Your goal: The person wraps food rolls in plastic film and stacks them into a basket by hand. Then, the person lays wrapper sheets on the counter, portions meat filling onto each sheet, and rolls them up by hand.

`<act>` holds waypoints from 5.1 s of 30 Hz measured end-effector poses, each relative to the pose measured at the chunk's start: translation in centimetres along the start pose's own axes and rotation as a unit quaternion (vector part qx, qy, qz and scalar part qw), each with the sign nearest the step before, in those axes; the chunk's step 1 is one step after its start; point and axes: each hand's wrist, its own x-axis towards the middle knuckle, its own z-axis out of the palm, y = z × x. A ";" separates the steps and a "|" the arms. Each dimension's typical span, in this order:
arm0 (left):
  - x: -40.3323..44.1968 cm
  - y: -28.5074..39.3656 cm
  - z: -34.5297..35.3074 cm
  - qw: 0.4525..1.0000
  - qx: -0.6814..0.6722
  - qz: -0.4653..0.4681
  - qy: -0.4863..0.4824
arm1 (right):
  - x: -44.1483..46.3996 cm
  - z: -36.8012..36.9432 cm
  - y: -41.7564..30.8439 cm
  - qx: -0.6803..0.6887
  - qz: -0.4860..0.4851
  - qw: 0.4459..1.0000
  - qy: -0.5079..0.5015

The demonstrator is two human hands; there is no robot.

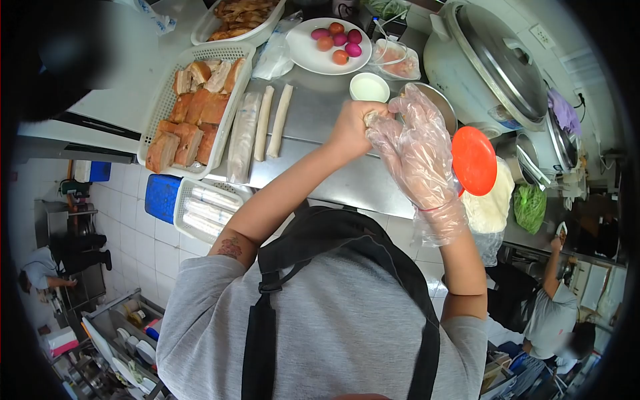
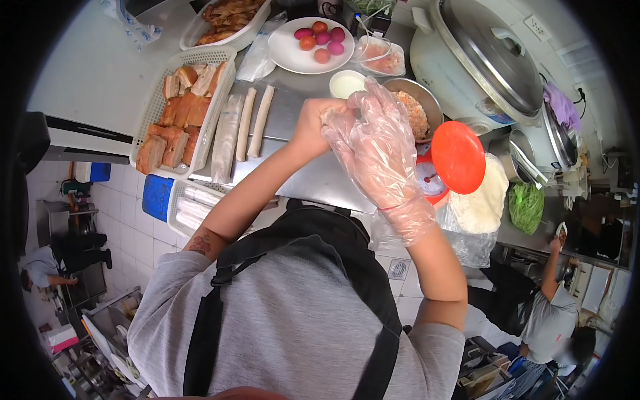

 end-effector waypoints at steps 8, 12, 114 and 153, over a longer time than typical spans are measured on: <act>-0.3 0.2 -0.5 1.000 0.024 0.001 0.003 | 1.4 -0.3 0.5 -0.025 -0.042 0.998 -0.035; -0.8 0.0 0.1 0.997 0.072 -0.027 -0.007 | 1.6 -0.4 1.3 -0.011 -0.066 0.996 -0.054; -3.7 -3.2 -2.0 0.972 0.096 -0.081 -0.199 | -7.1 8.7 -0.6 0.494 0.305 0.812 0.062; -1.8 -0.1 1.8 0.989 -0.077 -0.128 0.023 | -5.4 2.3 -0.7 0.119 0.118 0.986 0.019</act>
